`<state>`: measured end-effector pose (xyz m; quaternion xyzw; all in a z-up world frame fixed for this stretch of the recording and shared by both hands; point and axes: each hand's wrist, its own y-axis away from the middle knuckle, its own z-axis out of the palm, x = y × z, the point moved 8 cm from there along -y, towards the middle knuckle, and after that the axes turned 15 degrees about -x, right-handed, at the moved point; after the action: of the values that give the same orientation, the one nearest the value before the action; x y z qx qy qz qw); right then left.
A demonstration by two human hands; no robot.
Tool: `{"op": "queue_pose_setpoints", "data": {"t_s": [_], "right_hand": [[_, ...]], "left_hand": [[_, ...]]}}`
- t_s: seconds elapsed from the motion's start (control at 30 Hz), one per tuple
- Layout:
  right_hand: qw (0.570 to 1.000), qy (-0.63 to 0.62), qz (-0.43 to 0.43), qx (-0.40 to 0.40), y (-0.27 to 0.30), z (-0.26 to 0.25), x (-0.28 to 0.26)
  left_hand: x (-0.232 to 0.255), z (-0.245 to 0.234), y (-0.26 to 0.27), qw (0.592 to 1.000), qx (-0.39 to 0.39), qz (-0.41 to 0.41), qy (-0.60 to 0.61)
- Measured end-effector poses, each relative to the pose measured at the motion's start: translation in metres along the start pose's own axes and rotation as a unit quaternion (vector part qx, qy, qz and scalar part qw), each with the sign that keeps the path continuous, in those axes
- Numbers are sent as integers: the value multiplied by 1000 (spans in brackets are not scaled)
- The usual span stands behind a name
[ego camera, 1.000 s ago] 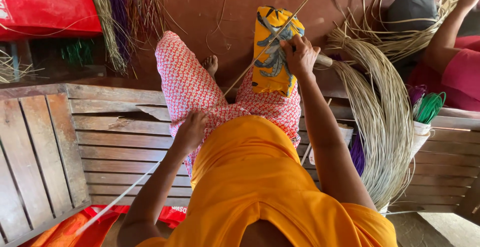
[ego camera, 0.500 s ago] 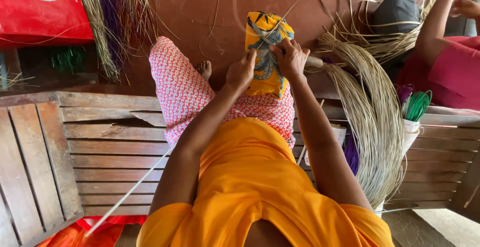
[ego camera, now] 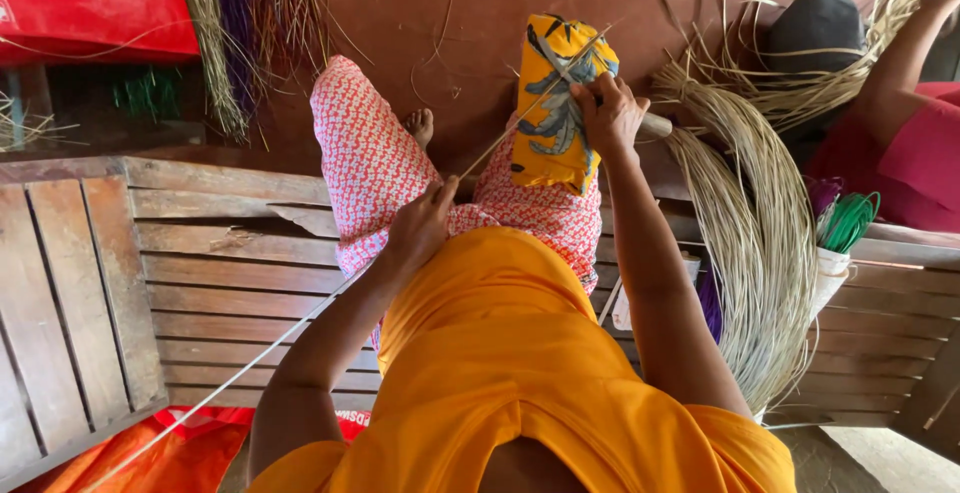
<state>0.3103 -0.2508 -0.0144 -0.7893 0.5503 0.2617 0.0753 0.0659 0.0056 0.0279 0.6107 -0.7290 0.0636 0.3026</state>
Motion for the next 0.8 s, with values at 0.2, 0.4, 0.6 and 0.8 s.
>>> {"op": "queue_pose_setpoints", "data": {"t_s": [0.2,0.4,0.6,0.8], "right_hand": [[1000,-10,3,-1,4,2,-5],[996,-66,57,-26,-1,1,14],[833,-460,257,-168,-33,-45,-5],[917,-239,198,-249,-60,-78,-39]], "left_hand": [[-11,0,67,998,22,-27,-61],[-43,-26,155,991,82,-37,-98],[-48,-75,141,991,107,-50,57],[-50,-89,87,971,167,-6,172]]}}
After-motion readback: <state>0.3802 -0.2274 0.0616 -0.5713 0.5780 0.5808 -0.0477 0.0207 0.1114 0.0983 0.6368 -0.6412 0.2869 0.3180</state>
